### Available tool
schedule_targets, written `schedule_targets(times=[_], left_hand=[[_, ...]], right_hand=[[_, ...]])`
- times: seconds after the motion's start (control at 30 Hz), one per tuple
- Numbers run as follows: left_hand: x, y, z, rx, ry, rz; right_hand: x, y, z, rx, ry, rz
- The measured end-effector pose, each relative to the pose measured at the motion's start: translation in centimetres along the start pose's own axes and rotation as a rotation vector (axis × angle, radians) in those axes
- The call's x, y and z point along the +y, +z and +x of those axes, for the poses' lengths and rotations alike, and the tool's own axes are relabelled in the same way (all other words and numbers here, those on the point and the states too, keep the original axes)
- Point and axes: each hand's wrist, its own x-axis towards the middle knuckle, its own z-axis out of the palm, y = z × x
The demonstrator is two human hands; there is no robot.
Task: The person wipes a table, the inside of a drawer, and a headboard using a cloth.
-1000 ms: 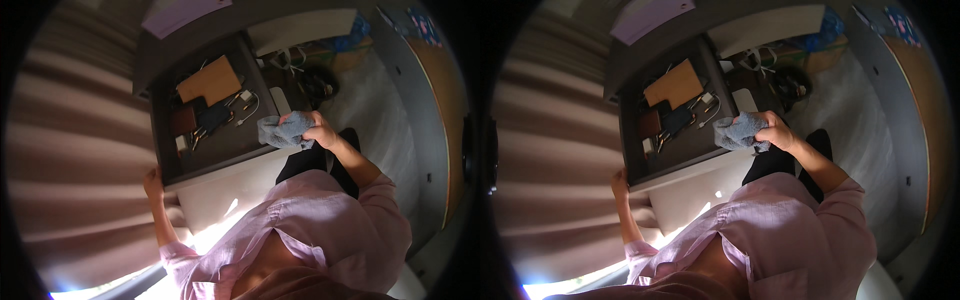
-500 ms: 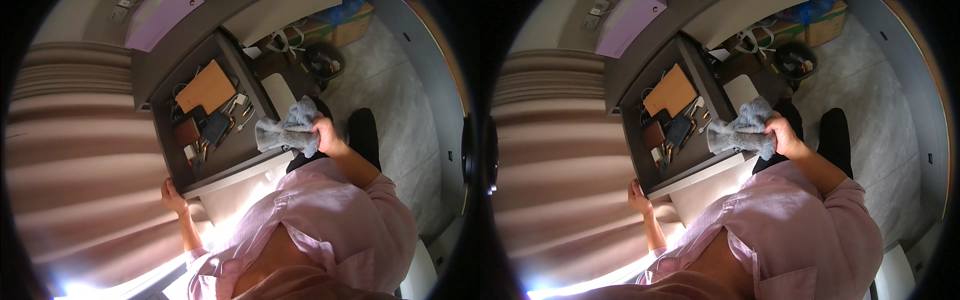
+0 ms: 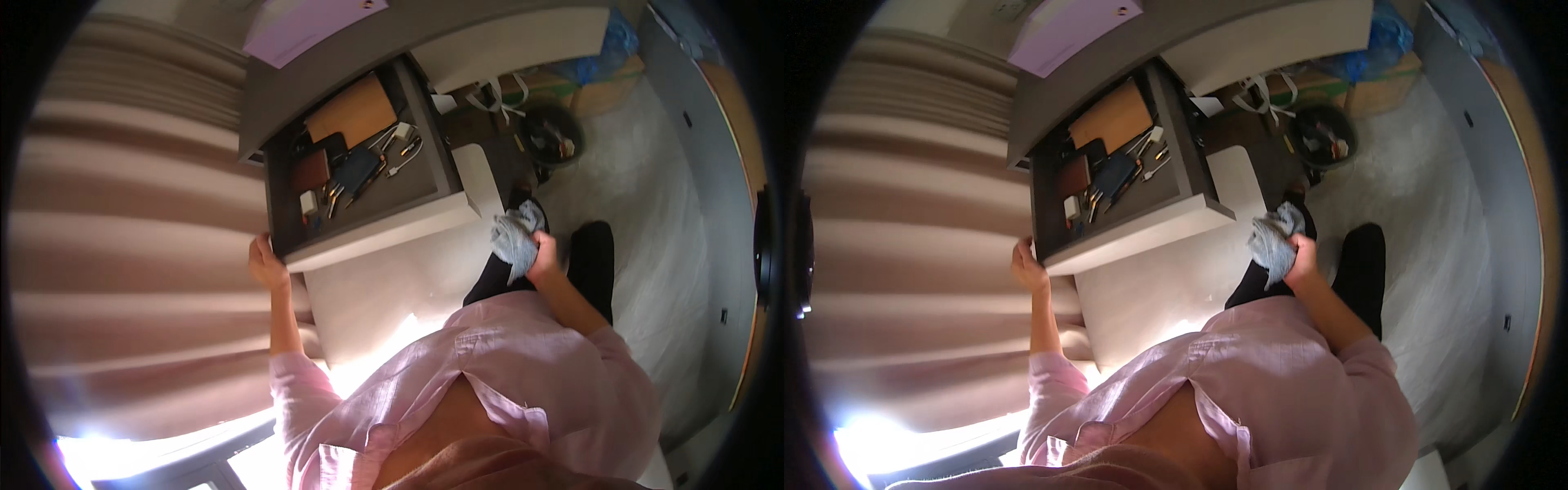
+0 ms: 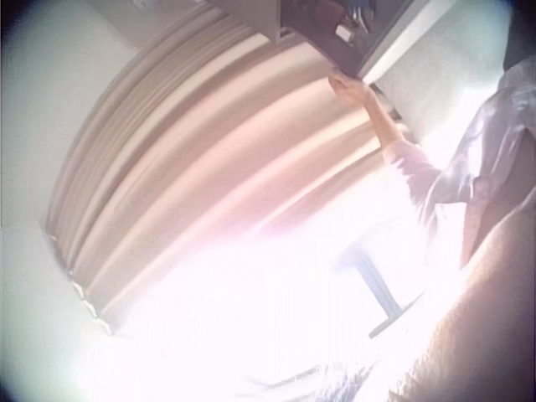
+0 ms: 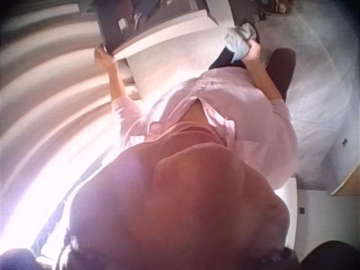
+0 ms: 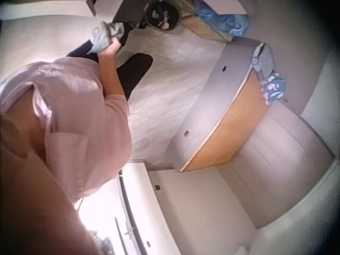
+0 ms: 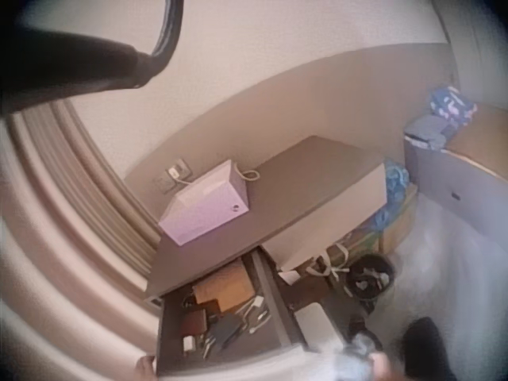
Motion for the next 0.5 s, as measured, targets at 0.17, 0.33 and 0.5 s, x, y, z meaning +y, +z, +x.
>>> schedule_targets(times=[0.17, 0.33, 0.5], left_hand=[[-2.0, 0.6, -1.4, 0.158, 0.069, 0.125], [0.8, 3.0, -1.7, 0.288, -0.05, 0.247], [5.6, 7.9, -0.2, 0.512, 0.214, 0.057]], right_hand=[[2.4, -4.3, -3.0, -0.065, 0.054, -0.082], [2.8, -10.8, -3.1, -0.101, 0.105, -0.227], [2.4, -13.0, -3.6, -0.101, 0.084, -0.293]])
